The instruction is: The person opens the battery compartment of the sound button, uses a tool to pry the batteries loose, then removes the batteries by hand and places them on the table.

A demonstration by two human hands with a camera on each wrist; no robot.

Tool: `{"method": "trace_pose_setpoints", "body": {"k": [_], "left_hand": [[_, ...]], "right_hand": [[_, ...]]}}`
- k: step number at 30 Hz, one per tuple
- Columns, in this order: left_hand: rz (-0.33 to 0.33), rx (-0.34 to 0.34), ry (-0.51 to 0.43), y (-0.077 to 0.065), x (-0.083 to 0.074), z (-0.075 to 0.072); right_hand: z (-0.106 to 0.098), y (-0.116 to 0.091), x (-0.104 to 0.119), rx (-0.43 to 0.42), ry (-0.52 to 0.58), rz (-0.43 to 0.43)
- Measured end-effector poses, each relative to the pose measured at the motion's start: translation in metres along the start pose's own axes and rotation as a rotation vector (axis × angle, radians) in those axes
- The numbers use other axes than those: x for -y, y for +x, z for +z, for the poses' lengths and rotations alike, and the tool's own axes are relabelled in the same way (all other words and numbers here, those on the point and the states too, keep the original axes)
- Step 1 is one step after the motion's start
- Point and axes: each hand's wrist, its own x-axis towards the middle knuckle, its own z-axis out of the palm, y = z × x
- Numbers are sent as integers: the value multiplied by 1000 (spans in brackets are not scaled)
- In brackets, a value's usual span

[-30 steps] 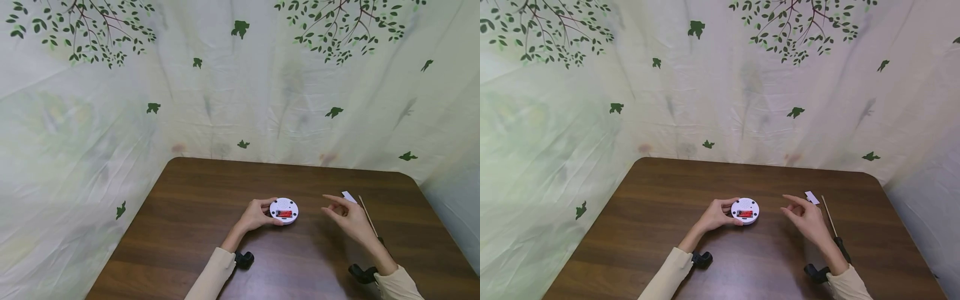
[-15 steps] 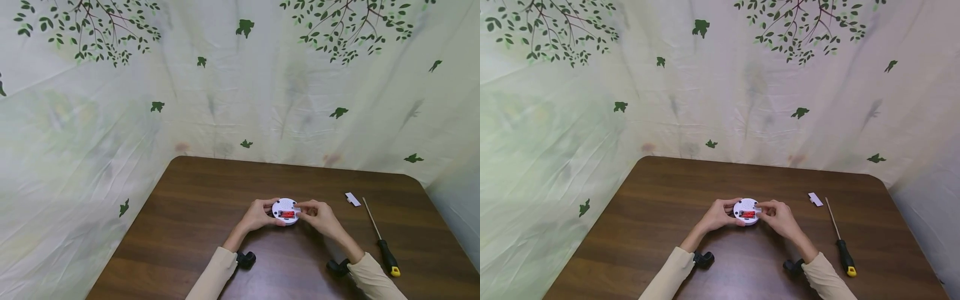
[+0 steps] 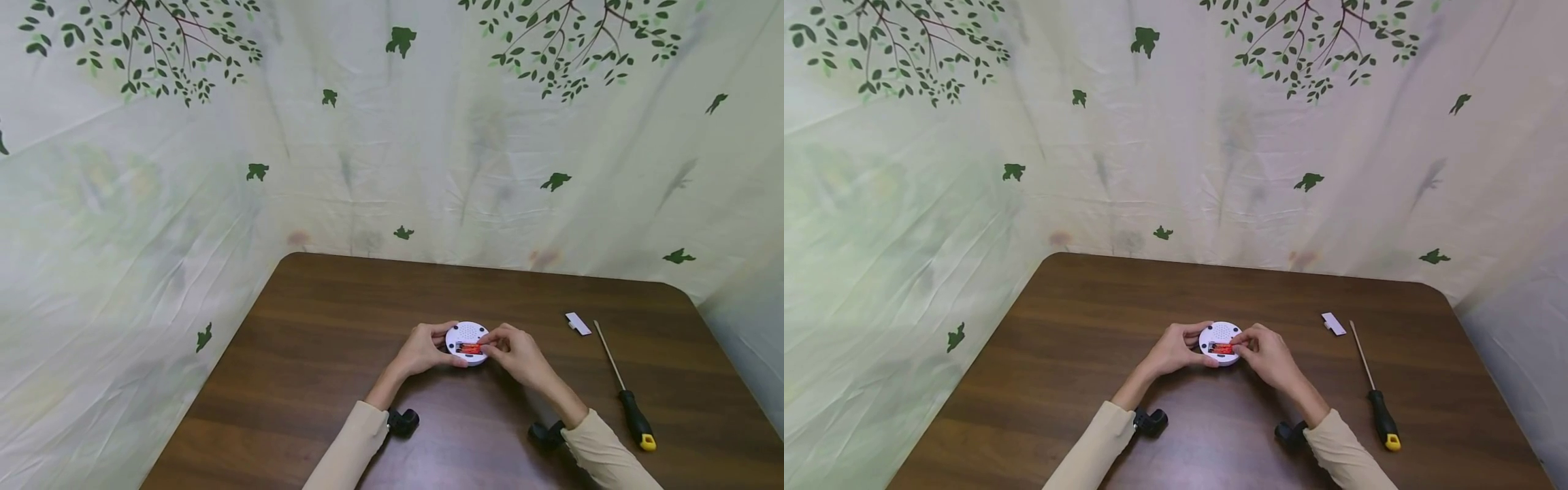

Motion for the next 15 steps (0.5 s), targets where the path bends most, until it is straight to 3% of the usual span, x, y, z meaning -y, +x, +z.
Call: {"method": "trace_pose_setpoints", "body": {"k": [5, 15], "left_hand": [[-5, 1, -4, 0, -1, 1], [-3, -3, 18, -1, -2, 0]], "right_hand": [[1, -2, 2, 0, -36, -14], [4, -3, 9, -31, 29, -33]]}}
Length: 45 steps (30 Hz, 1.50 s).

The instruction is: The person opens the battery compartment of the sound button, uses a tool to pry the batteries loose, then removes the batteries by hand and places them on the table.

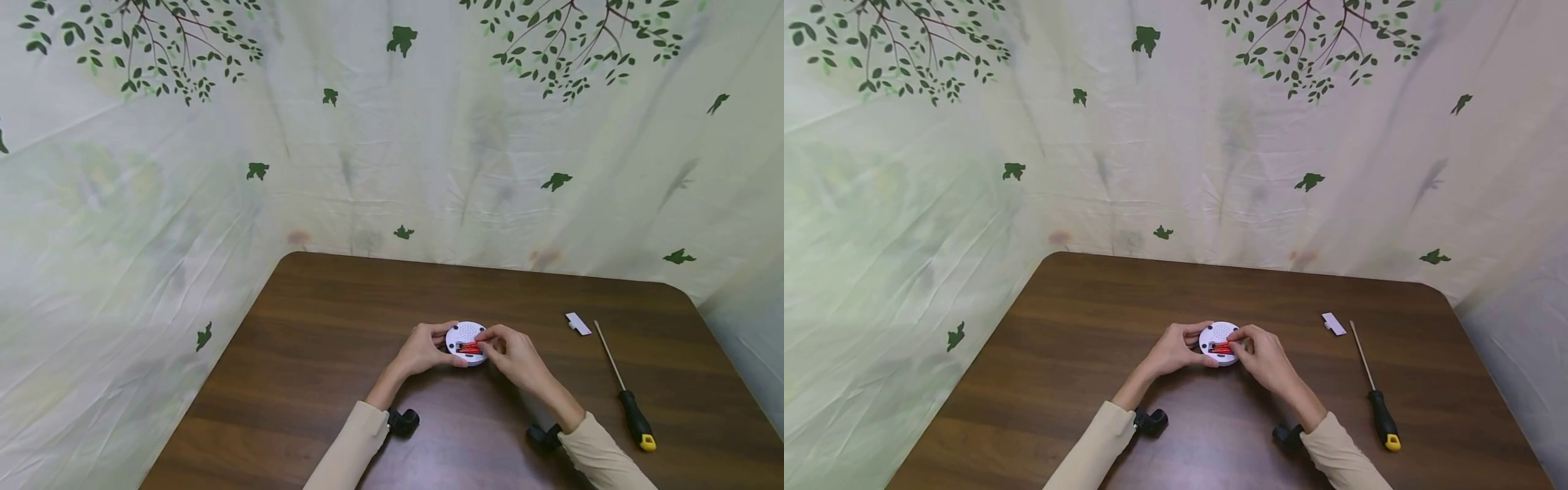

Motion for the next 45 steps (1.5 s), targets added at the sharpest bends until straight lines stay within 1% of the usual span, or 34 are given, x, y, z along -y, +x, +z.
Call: {"method": "trace_pose_setpoints", "body": {"k": [7, 10, 15, 19, 22, 28, 32, 36, 40, 45], "left_hand": [[21, 15, -32, 1, 0, 1], [17, 10, -32, 2, 1, 3], [6, 6, -23, 3, 1, 3], [0, -1, -16, 3, 1, 2], [-2, -5, -10, 3, 3, 2], [-22, -12, 9, 2, 3, 2], [-25, -11, 3, 1, 3, 1], [-22, -7, -11, 0, 3, 1], [-27, -7, -30, 0, 4, 0], [-24, -7, -23, 1, 4, 1]], "right_hand": [[0, 0, -2, -25, -10, -21], [-2, 0, -4, -32, 8, 9], [-9, -2, -4, -39, 115, 83], [-19, -3, -6, -49, 220, 93], [-29, -5, -9, -63, 252, 105], [-58, -10, -20, -127, 202, 133], [-82, -15, -28, -173, 188, 154], [-108, -19, -36, -225, 151, 191], [-135, -23, -50, -300, 119, 262], [-168, -29, -76, -423, 65, 396]]}}
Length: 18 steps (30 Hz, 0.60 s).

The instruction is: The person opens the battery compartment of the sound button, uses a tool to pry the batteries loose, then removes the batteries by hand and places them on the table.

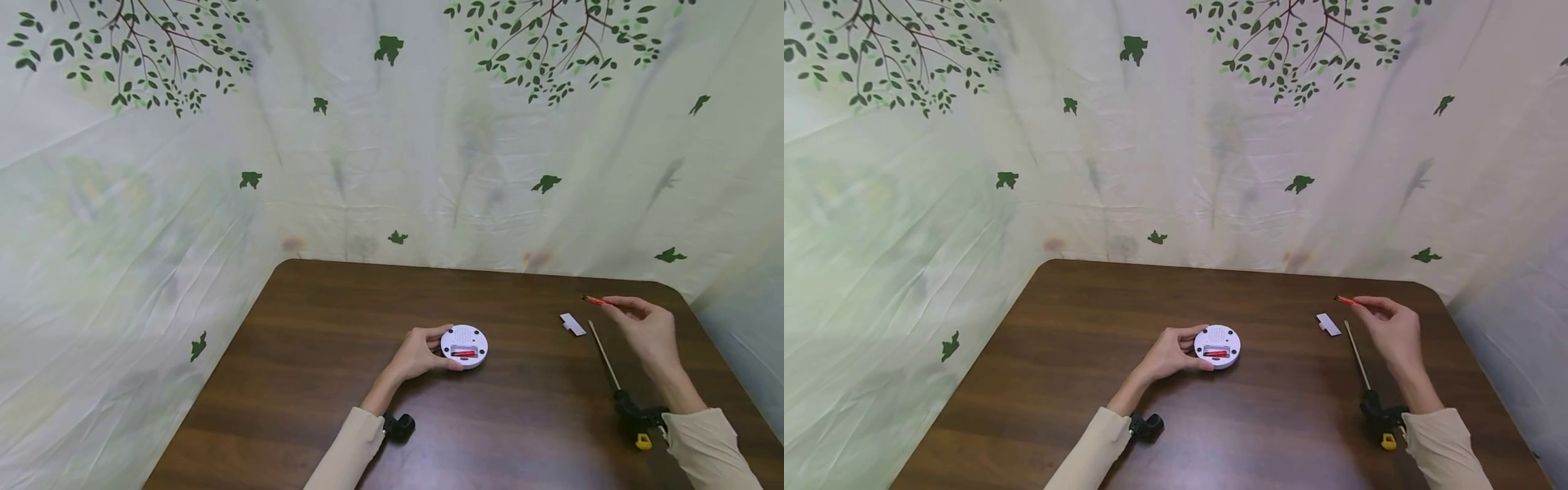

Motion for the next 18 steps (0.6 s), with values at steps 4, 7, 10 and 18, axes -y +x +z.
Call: {"method": "trace_pose_setpoints", "body": {"k": [4, 7, 10, 18], "left_hand": [[1, -3, 9, 0, 0, 0], [6, -2, 12, -1, 0, 0], [13, -2, 7, -2, 1, 0], [11, -2, -4, -3, -2, 0]], "right_hand": [[-22, 15, -22, -36, -6, 134], [-34, 24, -37, -38, -14, 242], [-40, 31, -50, -49, -76, 308], [-28, 36, -66, -90, -226, 313]]}}
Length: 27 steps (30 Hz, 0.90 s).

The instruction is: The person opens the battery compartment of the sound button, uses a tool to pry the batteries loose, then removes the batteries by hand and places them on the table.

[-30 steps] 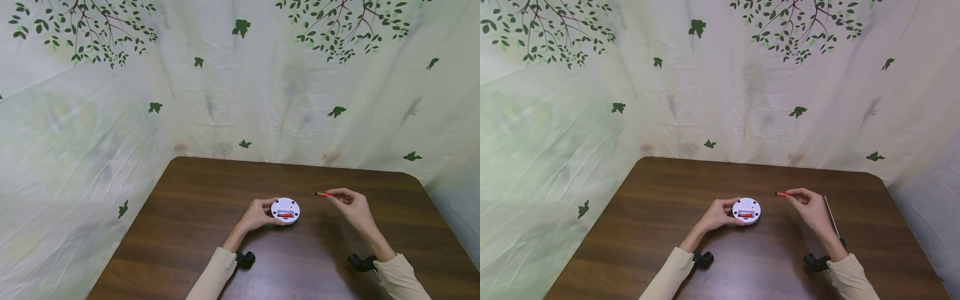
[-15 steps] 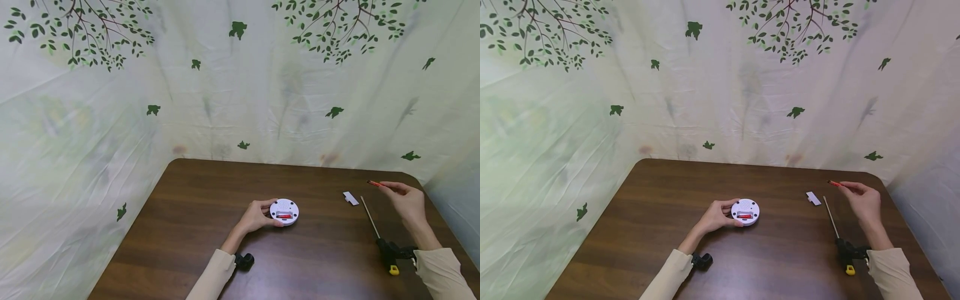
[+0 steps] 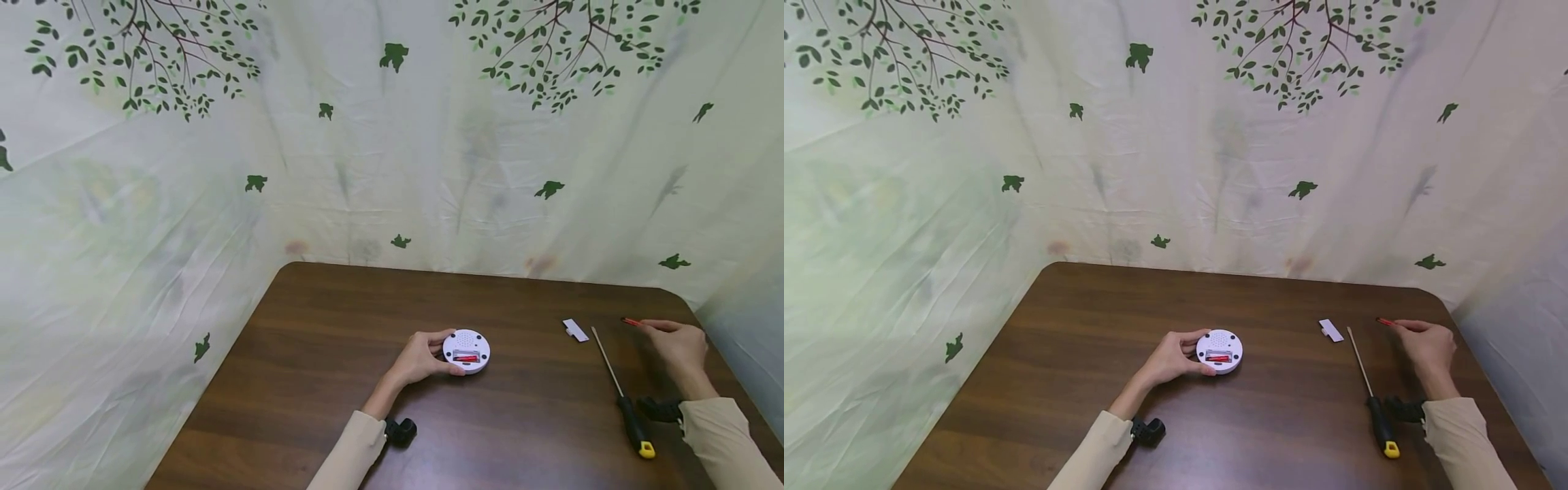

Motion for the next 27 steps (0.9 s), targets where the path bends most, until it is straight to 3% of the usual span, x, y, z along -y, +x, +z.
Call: {"method": "trace_pose_setpoints", "body": {"k": [5, 17, 27], "left_hand": [[5, -2, 2, 1, 1, 0], [3, -7, -2, 0, 2, 0], [6, -7, 2, -1, 2, -1]], "right_hand": [[4, -5, 2, 23, -31, -6], [6, -8, 3, 89, -261, -37], [8, -6, 6, 104, -315, -63]]}}
